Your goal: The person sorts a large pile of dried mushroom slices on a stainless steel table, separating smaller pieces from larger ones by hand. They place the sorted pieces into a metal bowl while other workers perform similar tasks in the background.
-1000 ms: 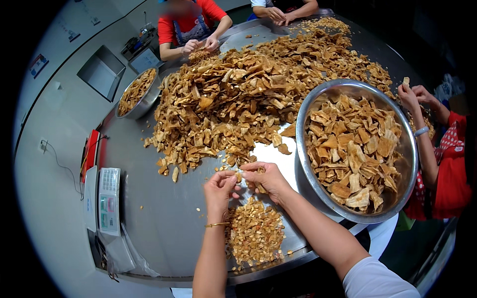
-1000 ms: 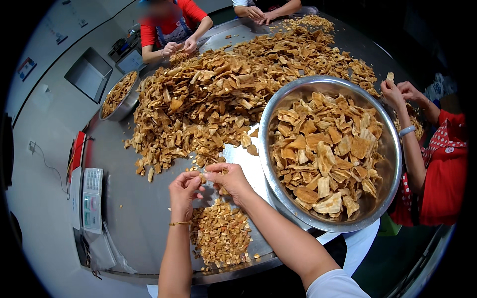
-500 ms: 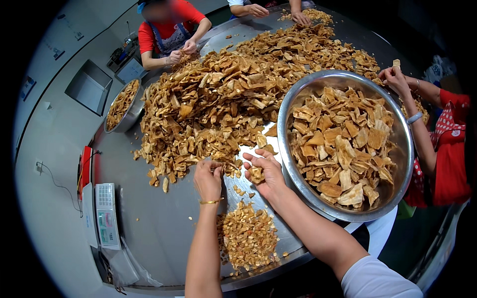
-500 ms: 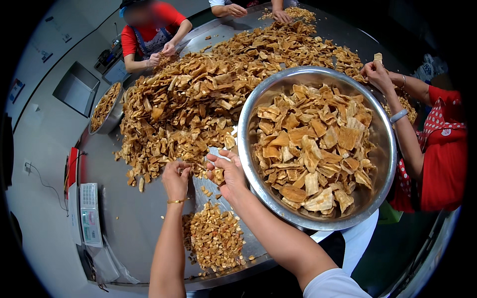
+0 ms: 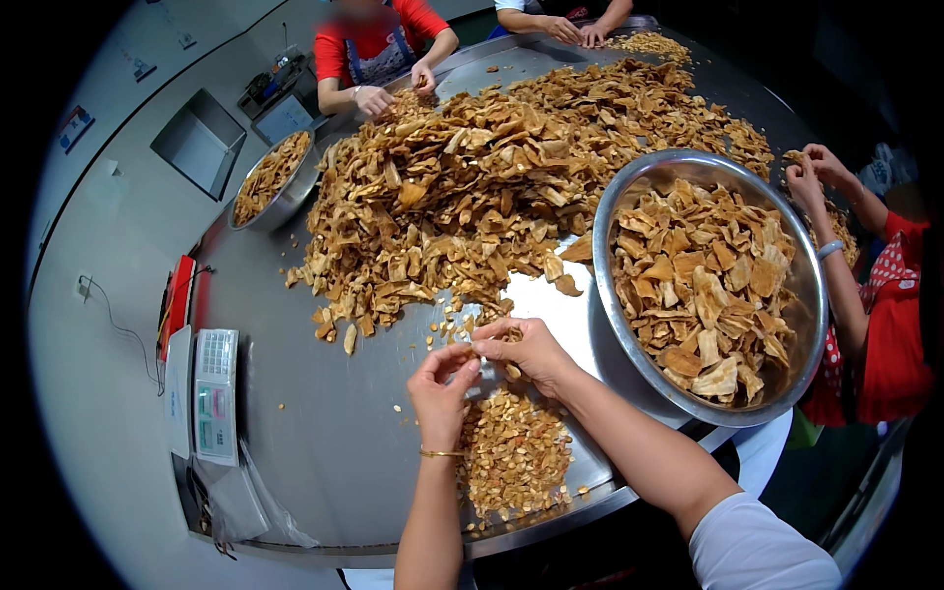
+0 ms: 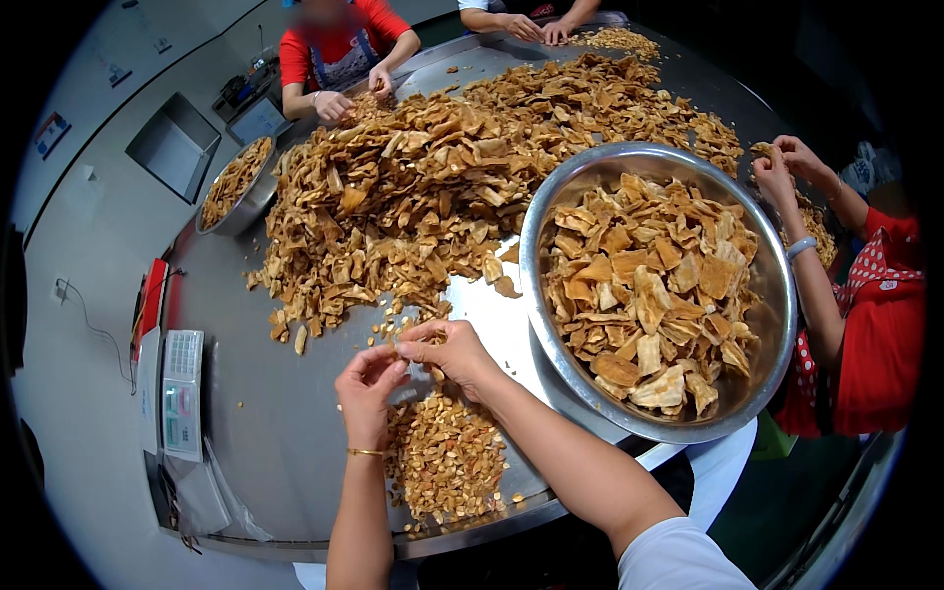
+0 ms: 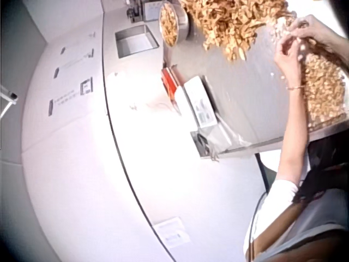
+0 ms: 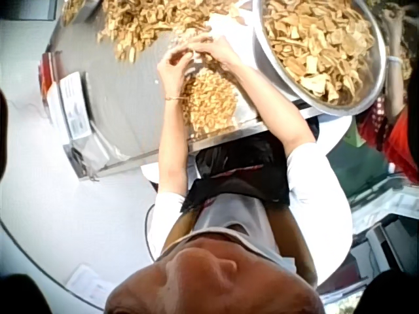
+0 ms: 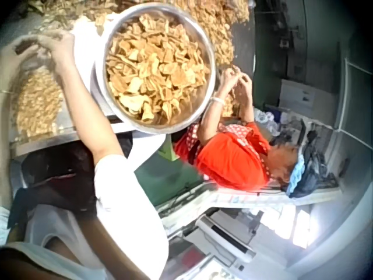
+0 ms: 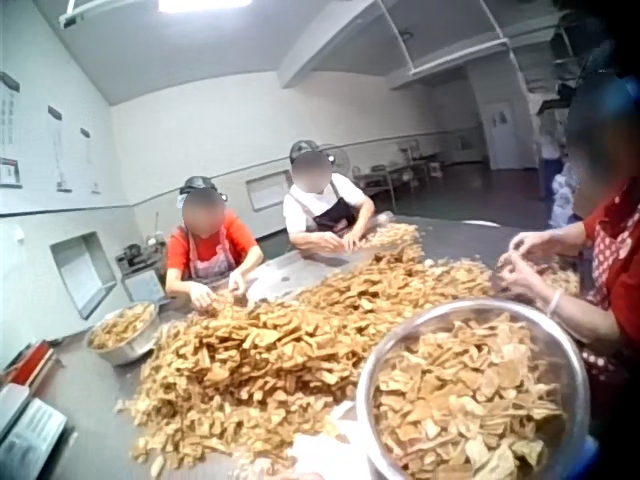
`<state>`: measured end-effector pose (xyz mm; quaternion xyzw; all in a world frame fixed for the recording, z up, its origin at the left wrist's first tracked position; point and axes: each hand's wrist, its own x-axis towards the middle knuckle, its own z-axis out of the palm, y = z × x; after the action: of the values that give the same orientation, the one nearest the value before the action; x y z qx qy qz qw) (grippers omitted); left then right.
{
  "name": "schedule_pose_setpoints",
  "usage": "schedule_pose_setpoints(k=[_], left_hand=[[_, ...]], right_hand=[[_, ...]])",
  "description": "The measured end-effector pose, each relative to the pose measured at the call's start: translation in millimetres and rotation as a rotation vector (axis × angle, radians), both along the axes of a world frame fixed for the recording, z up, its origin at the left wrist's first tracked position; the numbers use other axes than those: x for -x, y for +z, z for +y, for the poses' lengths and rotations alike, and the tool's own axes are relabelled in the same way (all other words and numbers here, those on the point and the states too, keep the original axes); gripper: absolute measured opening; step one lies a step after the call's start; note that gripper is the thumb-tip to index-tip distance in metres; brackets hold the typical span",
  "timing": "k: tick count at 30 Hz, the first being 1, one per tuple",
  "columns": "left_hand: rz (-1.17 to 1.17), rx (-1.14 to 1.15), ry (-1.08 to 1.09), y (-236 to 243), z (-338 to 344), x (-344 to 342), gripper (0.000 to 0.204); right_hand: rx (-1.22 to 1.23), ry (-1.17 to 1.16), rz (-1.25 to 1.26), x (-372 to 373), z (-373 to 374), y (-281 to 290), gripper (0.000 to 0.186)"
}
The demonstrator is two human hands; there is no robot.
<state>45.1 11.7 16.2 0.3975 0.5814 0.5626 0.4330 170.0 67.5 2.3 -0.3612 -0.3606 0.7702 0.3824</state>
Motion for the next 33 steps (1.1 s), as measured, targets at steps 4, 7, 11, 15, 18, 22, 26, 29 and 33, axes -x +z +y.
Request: schedule_pose_setpoints(k=[4,7,11,15,18,22,26,29,33], left_hand=[[-0.071,0.011,-0.016,-2.1,-13.4,1.6,0.013],[-0.168,0.055,-0.024,-1.5,-13.9,7.5,0.01],[-0.224,0.033,0.016,-7.1,-12.3,7.9,0.012],[-0.388,0.016,0.027,-4.3,-12.1,5.8,0.016],[-0.312,0.021,0.024,-8.5,-11.9,5.6,0.019],[-0.383,0.024,0.068,-6.5,-7.8,1.4,0.021],[-0.531,0.045,0.112,-12.3,-5.2,3.4,0.021],[-0.492,0.052,0.176,-15.0,-4.5,4.5,0.021],[-0.401,0.001,0.246,-13.1,-5.1,5.2,0.021]], right_hand=[[-0.075,0.068,-0.055,1.5,-7.0,3.6,0.018],[-0.11,0.09,-0.13,3.6,-7.2,0.7,0.018],[-0.13,0.081,-0.084,9.2,-10.8,0.8,0.018],[-0.228,0.066,-0.182,8.4,-11.7,4.4,0.016],[-0.337,0.052,-0.28,8.3,-12.0,0.0,0.018],[-0.273,-0.032,-0.204,11.6,-8.8,-8.8,0.019],[0.275,-0.035,0.171,10.3,-13.3,-1.1,0.016],[0.317,-0.005,0.165,8.9,-12.6,-4.9,0.016],[-0.075,-0.058,-0.137,8.5,-7.8,-3.9,0.019]])
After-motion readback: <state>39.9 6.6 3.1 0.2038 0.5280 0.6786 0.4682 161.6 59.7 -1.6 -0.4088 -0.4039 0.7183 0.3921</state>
